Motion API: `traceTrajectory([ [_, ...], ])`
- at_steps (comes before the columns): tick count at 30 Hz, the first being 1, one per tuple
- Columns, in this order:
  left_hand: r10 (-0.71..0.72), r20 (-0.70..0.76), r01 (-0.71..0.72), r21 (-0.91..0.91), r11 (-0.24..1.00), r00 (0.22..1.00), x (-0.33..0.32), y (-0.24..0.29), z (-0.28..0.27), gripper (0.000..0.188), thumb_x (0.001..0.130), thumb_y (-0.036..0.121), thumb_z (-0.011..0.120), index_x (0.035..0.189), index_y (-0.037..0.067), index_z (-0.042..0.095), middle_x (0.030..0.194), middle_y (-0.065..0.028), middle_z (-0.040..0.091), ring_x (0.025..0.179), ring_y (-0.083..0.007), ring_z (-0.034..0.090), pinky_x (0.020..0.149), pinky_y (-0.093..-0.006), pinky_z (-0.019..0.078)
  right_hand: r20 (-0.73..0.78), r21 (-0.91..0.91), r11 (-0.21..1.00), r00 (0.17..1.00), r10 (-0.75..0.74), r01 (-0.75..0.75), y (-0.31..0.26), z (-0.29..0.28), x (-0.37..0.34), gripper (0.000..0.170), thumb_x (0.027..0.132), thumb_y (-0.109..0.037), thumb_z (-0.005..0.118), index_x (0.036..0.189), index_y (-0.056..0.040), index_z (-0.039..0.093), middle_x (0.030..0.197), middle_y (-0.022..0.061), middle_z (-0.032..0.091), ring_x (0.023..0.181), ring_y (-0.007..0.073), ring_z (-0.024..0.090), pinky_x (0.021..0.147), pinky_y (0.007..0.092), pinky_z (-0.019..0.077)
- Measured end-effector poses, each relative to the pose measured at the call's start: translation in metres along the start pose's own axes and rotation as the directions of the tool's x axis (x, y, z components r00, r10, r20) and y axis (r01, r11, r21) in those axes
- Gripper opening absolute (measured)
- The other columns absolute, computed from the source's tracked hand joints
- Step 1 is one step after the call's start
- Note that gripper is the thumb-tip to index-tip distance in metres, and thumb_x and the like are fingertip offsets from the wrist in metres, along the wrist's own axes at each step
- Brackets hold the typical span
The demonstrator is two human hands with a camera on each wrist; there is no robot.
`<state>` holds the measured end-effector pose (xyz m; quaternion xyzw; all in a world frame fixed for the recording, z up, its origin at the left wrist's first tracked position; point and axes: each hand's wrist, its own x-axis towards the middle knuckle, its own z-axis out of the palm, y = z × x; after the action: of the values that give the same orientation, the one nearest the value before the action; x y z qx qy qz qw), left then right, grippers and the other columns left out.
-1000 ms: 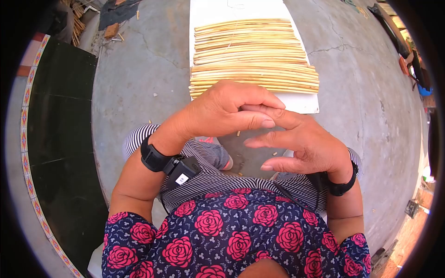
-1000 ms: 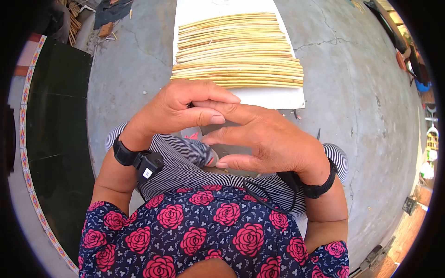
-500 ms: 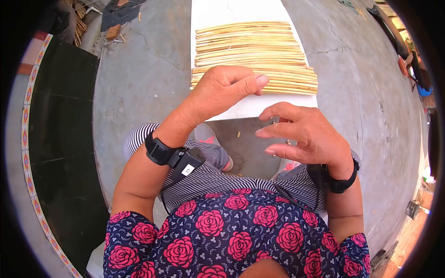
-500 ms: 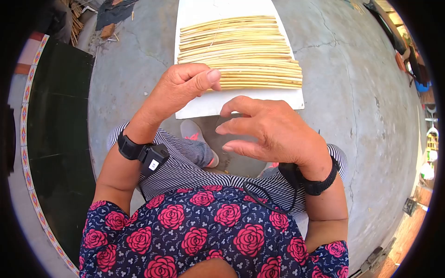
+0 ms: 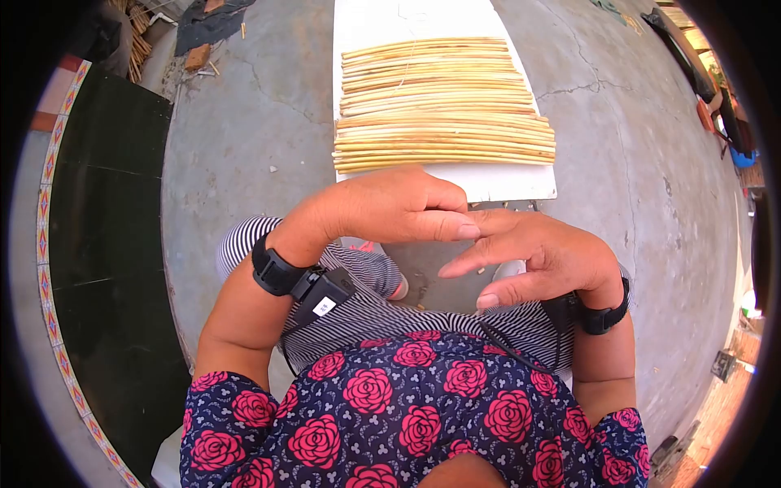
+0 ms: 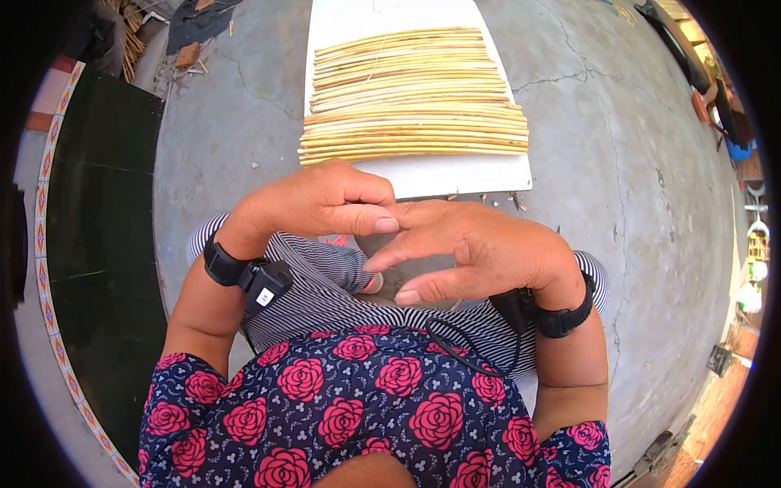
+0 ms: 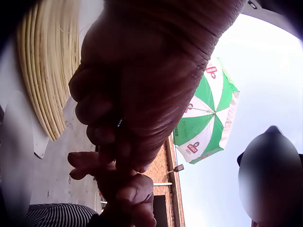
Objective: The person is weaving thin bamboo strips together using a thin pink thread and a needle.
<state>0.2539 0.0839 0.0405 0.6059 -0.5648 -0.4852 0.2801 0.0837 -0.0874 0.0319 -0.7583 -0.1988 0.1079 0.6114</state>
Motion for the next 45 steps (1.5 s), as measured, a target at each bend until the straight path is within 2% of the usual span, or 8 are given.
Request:
traceTrajectory([
  [4,0.081,-0.328,-0.116,-0.091,0.989,0.941,0.003,-0.021,-0.003,0.033,0.093,0.038,0.063,0.092,0.006,0.066,0.074,0.0018,0.053,0.066,-0.0102,0.049,0.058,-0.0253,0.0403,-0.077,-0.047,0.999,0.997,-0.013,0.01,0.004,-0.008,-0.007,0.036,0.079,-0.024,0.079,0.111,-0.011,0.073,0.128,0.0168,0.06,0.115,0.0315,0.058,0.096,0.0393,0.0462],
  [8,0.185,-0.264,-0.105,0.291,0.951,0.947,0.006,-0.001,0.005,0.044,0.085,0.048,0.069,0.093,0.005,0.066,0.072,-0.0016,0.052,0.066,-0.0153,0.051,0.059,-0.0302,0.0415,-0.059,-0.145,0.989,0.997,-0.053,0.044,0.003,-0.001,0.002,0.035,0.078,-0.026,0.08,0.11,-0.0128,0.073,0.124,0.0147,0.062,0.114,0.0299,0.059,0.094,0.0377,0.0476],
  [12,0.302,-0.219,-0.274,0.15,0.95,0.928,0.019,-0.015,0.018,0.041,0.091,0.044,0.064,0.096,0.003,0.065,0.077,-0.0062,0.06,0.068,-0.0188,0.056,0.061,-0.0331,0.0455,0.063,0.006,1.0,0.998,-0.031,0.031,0.003,-0.004,0.002,0.034,0.08,-0.024,0.079,0.111,-0.0129,0.073,0.119,0.013,0.064,0.113,0.0276,0.06,0.094,0.0357,0.0472],
  [21,0.099,-0.032,-0.1,-0.031,0.994,0.995,0.008,-0.004,0.006,0.029,0.093,0.033,0.064,0.094,0.004,0.067,0.077,-0.0061,0.066,0.073,-0.0153,0.063,0.063,-0.0279,0.0477,0.077,0.097,0.995,0.997,-0.029,0.022,0.0,-0.001,0.001,0.034,0.082,-0.022,0.078,0.114,-0.0119,0.072,0.135,0.0163,0.053,0.117,0.0299,0.057,0.098,0.0362,0.0454],
  [27,0.097,-0.198,-0.076,0.111,0.991,0.975,-0.007,-0.01,-0.011,0.025,0.091,0.03,0.067,0.088,0.005,0.066,0.072,-0.0023,0.061,0.068,-0.0101,0.056,0.061,-0.0253,0.0447,-0.07,-0.066,0.997,0.997,-0.036,0.031,0.001,-0.006,-0.006,0.035,0.079,-0.021,0.079,0.113,-0.0125,0.072,0.149,0.0169,0.043,0.122,0.0315,0.054,0.102,0.0394,0.0442],
  [31,-0.056,-0.462,-0.121,-0.346,0.93,0.885,-0.012,-0.015,-0.019,0.031,0.093,0.037,0.065,0.093,0.006,0.066,0.071,0.0056,0.054,0.065,-0.007,0.048,0.059,-0.0221,0.039,-0.1,-0.122,0.992,0.994,-0.053,0.041,-0.003,-0.009,-0.006,0.034,0.078,-0.022,0.079,0.11,-0.0128,0.073,0.149,0.0162,0.043,0.123,0.0328,0.054,0.101,0.0409,0.0454],
  [39,0.112,-0.181,-0.092,0.117,0.989,0.977,0.016,-0.007,0.01,0.04,0.089,0.044,0.067,0.09,0.005,0.065,0.067,0.0007,0.053,0.064,-0.0094,0.05,0.056,-0.0254,0.0398,-0.029,-0.129,0.991,0.999,-0.027,0.023,0.0,0.001,0.003,0.033,0.077,-0.024,0.081,0.108,-0.0147,0.074,0.126,0.0144,0.06,0.115,0.0313,0.059,0.095,0.0391,0.0482],
  [45,0.104,-0.093,-0.111,-0.071,0.991,0.99,0.009,-0.013,0.009,0.034,0.091,0.039,0.066,0.088,0.004,0.065,0.069,0.0004,0.055,0.065,-0.009,0.05,0.057,-0.0262,0.041,-0.016,0.016,0.998,0.998,-0.055,0.055,0.001,-0.002,0.0,0.03,0.079,-0.022,0.079,0.107,-0.0115,0.074,0.122,0.0136,0.063,0.11,0.0293,0.062,0.093,0.0361,0.0492],
])
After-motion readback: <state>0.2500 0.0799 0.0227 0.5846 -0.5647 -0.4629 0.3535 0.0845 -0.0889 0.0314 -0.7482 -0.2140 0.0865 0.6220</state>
